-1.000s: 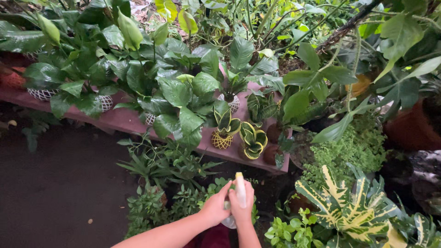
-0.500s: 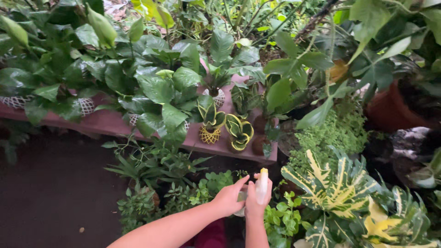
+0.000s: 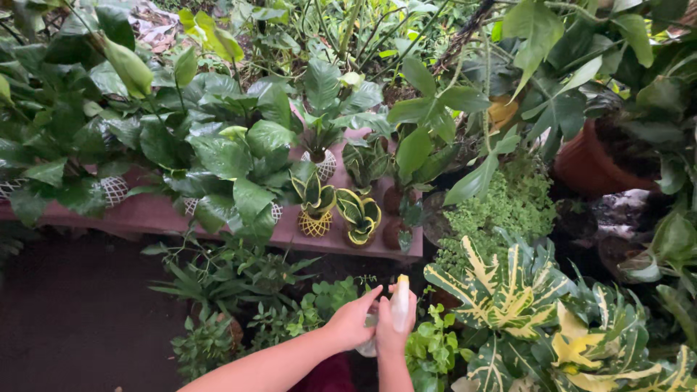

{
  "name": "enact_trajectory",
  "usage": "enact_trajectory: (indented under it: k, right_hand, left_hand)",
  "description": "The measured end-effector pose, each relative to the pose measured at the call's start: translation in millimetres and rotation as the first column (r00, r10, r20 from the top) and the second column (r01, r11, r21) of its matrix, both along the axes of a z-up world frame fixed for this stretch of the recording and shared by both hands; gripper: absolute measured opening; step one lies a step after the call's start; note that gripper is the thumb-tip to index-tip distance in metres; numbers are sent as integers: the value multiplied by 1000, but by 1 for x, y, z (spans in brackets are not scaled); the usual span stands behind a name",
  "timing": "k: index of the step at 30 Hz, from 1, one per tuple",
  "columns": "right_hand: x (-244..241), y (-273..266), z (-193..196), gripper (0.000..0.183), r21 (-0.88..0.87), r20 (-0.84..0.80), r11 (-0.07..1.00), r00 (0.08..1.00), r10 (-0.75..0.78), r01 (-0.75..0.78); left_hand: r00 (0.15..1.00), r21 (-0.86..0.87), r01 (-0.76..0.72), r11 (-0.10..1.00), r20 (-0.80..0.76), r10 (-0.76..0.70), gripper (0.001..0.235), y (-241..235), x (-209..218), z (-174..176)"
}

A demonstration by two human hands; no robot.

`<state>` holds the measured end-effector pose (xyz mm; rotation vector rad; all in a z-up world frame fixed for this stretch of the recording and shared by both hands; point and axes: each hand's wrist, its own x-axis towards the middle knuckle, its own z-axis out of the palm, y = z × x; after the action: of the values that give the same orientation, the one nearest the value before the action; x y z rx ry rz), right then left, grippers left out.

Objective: The person sprays water from a handheld spray bottle onto the leaves of several potted plants arranged on a low shelf and the floor. The person moves along the shelf, misting each plant in sequence.

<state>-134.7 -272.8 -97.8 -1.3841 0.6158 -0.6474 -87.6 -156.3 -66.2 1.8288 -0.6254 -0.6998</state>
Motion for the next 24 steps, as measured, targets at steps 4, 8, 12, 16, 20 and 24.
enact_trajectory:
  k: [4,8,12,16,20,24]
  right_hand:
    - [35,-16,19,29,-125,50,992,998,33,-27]
    - [71,-33,41,21,-419,-5,904,996,-94,83]
    - [103,-42,74,29,-93,182,996,983,-2,19]
    - [124,-51,90,33,8,193,999,981,36,-39]
    - [129,-49,83,19,-241,76,962,986,148,-125]
    - [124,-28,75,25,-524,9,824,966,260,-216]
  left_hand:
    - [996,-74,-87,993,25,89,87,-13,21,20]
    - [983,-119,-160,980,74,170,84,-25,46,55]
    - [962,-156,-161,975,195,190,84,-34,72,91]
    - [978,-68,-206,976,30,208,83,-43,88,104]
    - [964,-110,-183,977,174,200,86,-39,90,95]
    - [960,7,-272,962,69,271,103,-12,83,81]
